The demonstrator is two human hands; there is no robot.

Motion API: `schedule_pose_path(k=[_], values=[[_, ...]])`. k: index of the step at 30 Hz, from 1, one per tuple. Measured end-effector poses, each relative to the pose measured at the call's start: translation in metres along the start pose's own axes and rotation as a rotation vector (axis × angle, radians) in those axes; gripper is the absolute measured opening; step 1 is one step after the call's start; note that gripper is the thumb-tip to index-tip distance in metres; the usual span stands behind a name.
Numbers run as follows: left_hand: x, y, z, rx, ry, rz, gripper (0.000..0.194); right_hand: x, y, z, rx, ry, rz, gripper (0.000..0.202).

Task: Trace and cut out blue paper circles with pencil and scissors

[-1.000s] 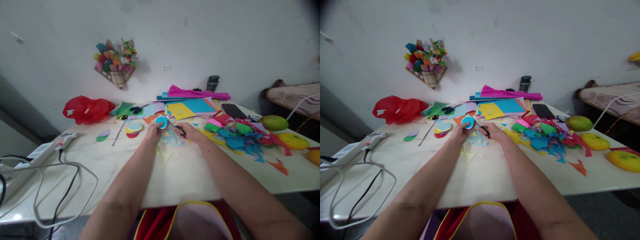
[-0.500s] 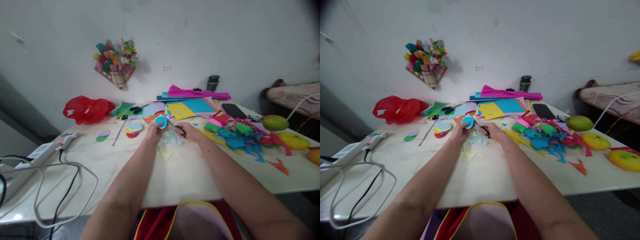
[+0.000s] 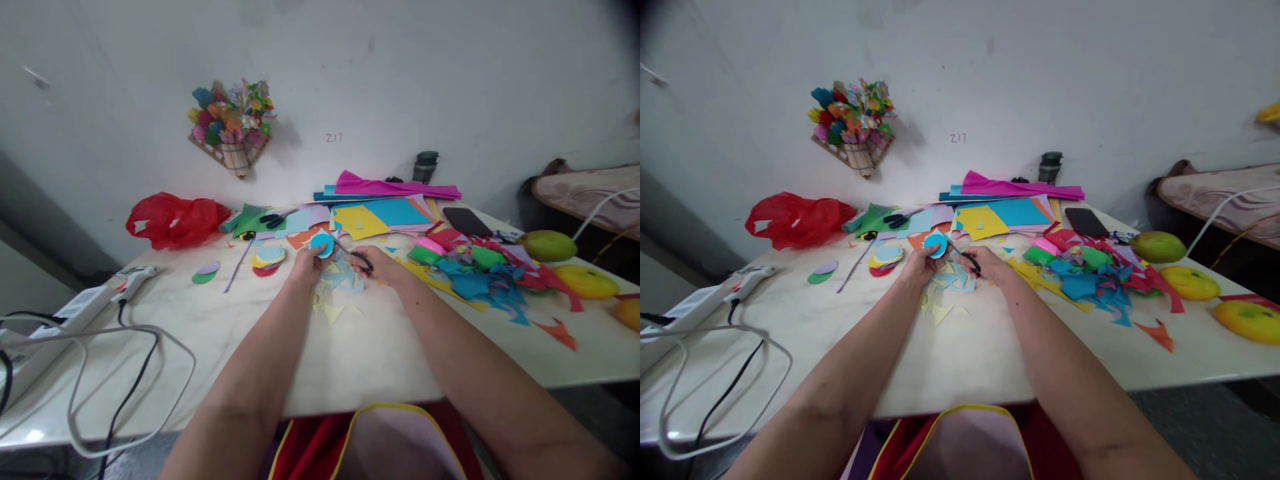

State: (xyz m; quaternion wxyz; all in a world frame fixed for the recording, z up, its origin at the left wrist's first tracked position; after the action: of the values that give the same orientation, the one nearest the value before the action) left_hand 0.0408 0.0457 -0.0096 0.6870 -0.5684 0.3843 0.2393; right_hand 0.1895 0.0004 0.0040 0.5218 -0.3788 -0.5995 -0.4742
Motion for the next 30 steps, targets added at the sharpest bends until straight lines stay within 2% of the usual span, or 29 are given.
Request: schedule_pose_path(k=[9, 30], values=[[0.0004, -0.004, -0.002, 0.037, -0.002, 0.011, 0.019, 0.0013, -0.0024, -0.0027, -0.03, -0.078, 0.092, 0.028], [0.0003, -0.003, -0.0021, 0.018, 0.005, 0.01, 0.019, 0.0016, -0.0016, 0.0009, -0.013, 0.009, 0.076, 0.026]])
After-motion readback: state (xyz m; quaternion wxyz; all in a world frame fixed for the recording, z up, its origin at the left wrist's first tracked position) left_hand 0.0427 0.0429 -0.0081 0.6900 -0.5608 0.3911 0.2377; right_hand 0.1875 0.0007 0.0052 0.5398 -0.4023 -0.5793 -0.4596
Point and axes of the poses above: each hand's wrist, its own z-axis towards the middle knuckle, its own y-axis out of the back of the hand, x = y × z, the point moved 4 cm from there along z, towards the middle knuckle, and after that the axes turned 1 degree about x, right-handed, at the moved point
